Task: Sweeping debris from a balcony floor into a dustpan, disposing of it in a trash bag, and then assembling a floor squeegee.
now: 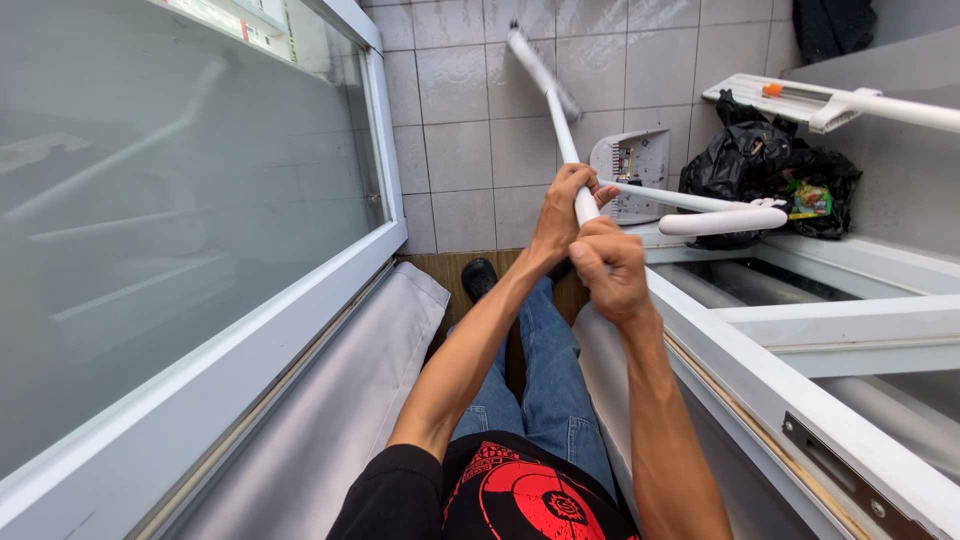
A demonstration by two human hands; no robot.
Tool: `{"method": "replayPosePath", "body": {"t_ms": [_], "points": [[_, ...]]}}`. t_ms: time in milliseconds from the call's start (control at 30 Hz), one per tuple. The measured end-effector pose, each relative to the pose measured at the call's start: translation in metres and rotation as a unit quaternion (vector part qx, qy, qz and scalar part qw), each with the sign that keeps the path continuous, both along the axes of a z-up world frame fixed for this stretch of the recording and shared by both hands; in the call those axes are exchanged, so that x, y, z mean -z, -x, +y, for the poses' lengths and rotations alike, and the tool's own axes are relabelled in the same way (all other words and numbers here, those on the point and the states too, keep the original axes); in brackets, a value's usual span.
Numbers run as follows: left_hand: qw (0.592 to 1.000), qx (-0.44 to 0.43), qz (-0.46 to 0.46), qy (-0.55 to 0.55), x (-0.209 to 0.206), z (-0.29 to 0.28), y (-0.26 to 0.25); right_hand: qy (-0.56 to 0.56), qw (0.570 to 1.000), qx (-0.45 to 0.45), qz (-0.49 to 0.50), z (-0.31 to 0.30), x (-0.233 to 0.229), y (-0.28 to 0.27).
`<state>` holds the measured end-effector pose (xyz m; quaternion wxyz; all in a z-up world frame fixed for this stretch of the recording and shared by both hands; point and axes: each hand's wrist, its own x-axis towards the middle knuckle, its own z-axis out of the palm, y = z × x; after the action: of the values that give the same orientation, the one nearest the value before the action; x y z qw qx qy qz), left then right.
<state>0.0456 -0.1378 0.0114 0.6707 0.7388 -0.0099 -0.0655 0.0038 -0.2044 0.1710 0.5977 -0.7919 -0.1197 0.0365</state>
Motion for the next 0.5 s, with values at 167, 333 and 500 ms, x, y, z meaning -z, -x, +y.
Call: {"method": "replayPosePath", "body": {"t_ms": [167,333,500], "points": [[0.996,-0.074,0.023,-0.04,-0.069,0.04,0.015,-0.095,0.995,0.031,0.007,0.03,-0.037,-0.012],[0.987,-0.124,0.068,-0.07,-0.081,0.087,0.039,-0.202,0.977,0.038,0.051,0.07,-0.037,-0.011],[0.982,-0.039,0.06,-0.174,-0.059,0.152,0.051,-0.184,0.974,-0.015,0.131,0.104,-0.017,-0.014]]}}
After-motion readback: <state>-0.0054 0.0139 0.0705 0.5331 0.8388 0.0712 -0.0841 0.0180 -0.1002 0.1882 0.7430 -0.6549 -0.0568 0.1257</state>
